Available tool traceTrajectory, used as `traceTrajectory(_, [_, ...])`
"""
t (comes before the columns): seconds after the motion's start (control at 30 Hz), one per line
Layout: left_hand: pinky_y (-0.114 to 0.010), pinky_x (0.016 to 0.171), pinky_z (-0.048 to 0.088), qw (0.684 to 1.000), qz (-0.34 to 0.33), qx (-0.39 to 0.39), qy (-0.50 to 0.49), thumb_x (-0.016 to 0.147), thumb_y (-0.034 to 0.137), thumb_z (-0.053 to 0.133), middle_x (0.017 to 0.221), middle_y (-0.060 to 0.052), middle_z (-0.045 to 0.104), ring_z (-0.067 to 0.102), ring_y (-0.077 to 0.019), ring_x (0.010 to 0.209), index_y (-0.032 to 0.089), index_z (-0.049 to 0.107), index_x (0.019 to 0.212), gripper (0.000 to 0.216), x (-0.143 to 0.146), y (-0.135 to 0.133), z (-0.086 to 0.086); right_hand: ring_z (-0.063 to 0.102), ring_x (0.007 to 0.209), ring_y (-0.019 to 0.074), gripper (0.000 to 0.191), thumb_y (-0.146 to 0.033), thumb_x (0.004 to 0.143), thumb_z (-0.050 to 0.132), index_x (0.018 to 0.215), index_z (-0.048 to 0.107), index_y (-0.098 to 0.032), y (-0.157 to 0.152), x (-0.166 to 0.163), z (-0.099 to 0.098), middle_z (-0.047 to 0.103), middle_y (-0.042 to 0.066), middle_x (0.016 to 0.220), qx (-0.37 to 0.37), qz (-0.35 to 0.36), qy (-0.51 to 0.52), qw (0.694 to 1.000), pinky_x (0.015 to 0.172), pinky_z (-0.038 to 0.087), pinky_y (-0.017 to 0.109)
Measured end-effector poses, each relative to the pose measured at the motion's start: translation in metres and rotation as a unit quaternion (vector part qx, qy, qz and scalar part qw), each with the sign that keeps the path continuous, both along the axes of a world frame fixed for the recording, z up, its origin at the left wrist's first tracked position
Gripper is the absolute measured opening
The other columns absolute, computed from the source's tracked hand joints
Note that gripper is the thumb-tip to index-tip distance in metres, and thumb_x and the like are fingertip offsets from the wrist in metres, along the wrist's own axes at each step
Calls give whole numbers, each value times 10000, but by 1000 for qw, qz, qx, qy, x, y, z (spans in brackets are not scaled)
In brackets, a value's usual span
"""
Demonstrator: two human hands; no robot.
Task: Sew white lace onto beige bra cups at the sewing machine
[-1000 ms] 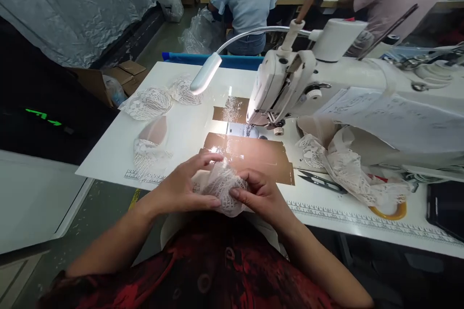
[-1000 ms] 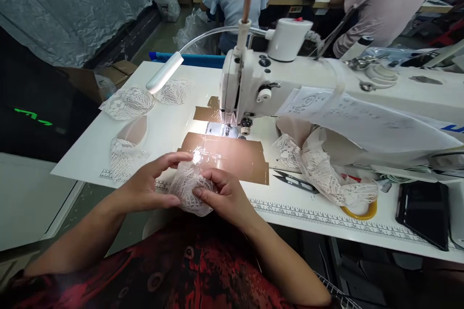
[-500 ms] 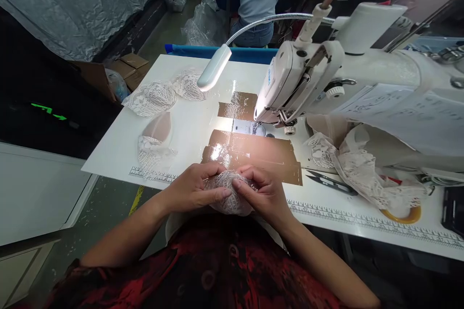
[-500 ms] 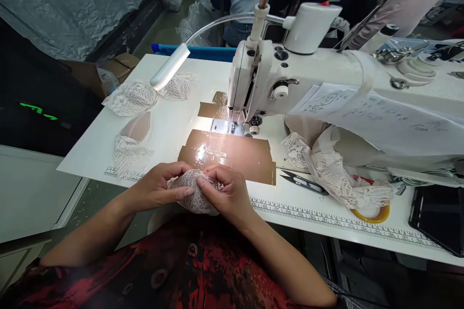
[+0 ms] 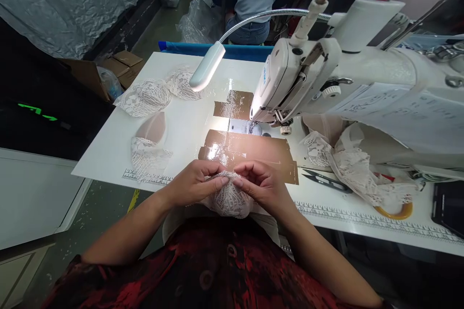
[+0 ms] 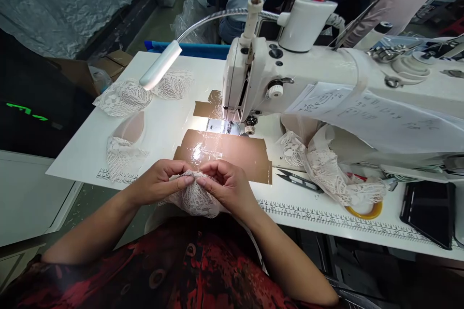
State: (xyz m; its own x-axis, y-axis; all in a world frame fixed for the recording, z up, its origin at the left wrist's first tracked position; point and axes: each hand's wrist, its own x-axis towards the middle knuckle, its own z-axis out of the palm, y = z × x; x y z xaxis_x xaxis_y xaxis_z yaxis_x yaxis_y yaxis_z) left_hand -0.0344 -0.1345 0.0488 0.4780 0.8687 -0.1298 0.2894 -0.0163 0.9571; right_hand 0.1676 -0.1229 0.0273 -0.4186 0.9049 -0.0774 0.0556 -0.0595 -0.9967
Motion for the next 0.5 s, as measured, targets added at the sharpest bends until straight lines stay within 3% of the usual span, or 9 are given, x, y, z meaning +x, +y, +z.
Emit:
traceTrajectory(0.17, [-213,614,378,1000,-16,-7,-21,904,351,502,702,2,508,460,-114,670,131,602,782,271,7,4,2,515,584,101,204,-373,790,663,731,662,-177,4,5,8,618,-4,660,7,22,-36,999,533,416,225])
traceTrajectory(0.37, [-211,614,384,988,-33,-105,-108,817,354,651,776,-8,523,464,-107,688,120,596,920,261,10,9,3,459,556,91,203,-355,784,657,704,637,-170,4,11,21,577,-6,627,23,7,-51,998,490,368,216])
traceTrajectory(0.5, [-195,554,342,973,10,-153,-173,791,356,685,650,18,478,427,-78,605,108,584,729,275,22,13,-7,415,520,79,220,-371,755,679,684,620,-171,9,9,20,525,-26,585,-19,-3,-16,1000,464,332,211])
